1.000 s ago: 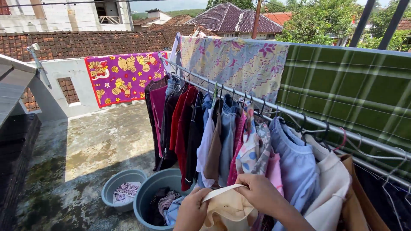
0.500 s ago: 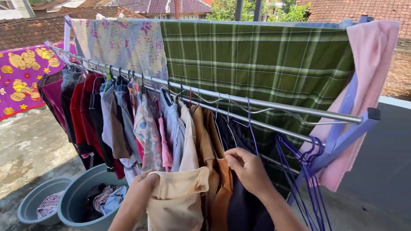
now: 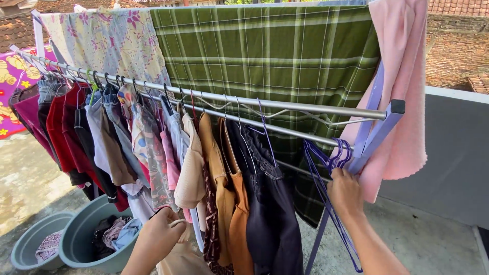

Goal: Hanging wet laundry on a drying rack using hangers on a rooftop balcony.

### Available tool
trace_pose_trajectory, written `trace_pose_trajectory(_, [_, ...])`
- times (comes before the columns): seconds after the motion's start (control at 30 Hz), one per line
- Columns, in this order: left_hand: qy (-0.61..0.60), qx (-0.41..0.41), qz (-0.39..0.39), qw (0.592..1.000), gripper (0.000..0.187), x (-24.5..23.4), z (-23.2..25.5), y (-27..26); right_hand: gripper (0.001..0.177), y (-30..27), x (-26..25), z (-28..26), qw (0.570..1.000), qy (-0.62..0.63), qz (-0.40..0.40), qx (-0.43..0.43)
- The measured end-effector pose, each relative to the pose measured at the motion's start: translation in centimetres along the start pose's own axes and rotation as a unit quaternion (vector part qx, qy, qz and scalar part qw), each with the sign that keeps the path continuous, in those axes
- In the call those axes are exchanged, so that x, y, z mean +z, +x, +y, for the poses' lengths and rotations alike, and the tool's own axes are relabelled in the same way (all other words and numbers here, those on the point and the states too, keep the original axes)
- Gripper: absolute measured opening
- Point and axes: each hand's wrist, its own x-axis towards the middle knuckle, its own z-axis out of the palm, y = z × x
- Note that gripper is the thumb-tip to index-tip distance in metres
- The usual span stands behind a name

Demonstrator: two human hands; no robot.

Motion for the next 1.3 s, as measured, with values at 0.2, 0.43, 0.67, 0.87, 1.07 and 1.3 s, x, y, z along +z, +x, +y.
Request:
trace_pose_trajectory(0.2, [0.065,-0.022,-0.014,0.998,0.038,-0.1,-0.7,0.5,0.017,0.0,-1.3,-0.8,0.991,0.129,0.039,0.008])
trace_pose_trajectory(0.43, [-0.133,0.087,0.016,0.987,0.042,1.1,-2.4,3.3,0.049,-0.9,-15.5,-9.3,0.864,0.391,-0.170,0.267])
trace_pose_trajectory(0.67, [-0.147,0.117,0.120,0.975,0.038,-1.5,-2.8,2.4,0.030,-6.8,-13.5,-4.7,0.929,0.348,0.010,0.123])
trace_pose_trajectory(0.87, [-0.271,0.132,0.113,0.947,0.037,-3.4,-4.5,1.7,0.042,-6.0,-14.7,-5.1,0.770,0.635,-0.026,0.050])
trace_pose_trajectory(1.07, [-0.228,0.097,0.074,0.966,0.051,-4.0,-7.4,1.3,0.026,-4.3,-15.3,-14.1,0.879,0.369,-0.284,-0.108])
trace_pose_trajectory(1.3, [-0.060,0.253,0.105,0.960,0.059,-4.1,-6.7,-3.4,0.025,-5.8,-18.5,-29.0,0.863,0.314,-0.362,-0.162])
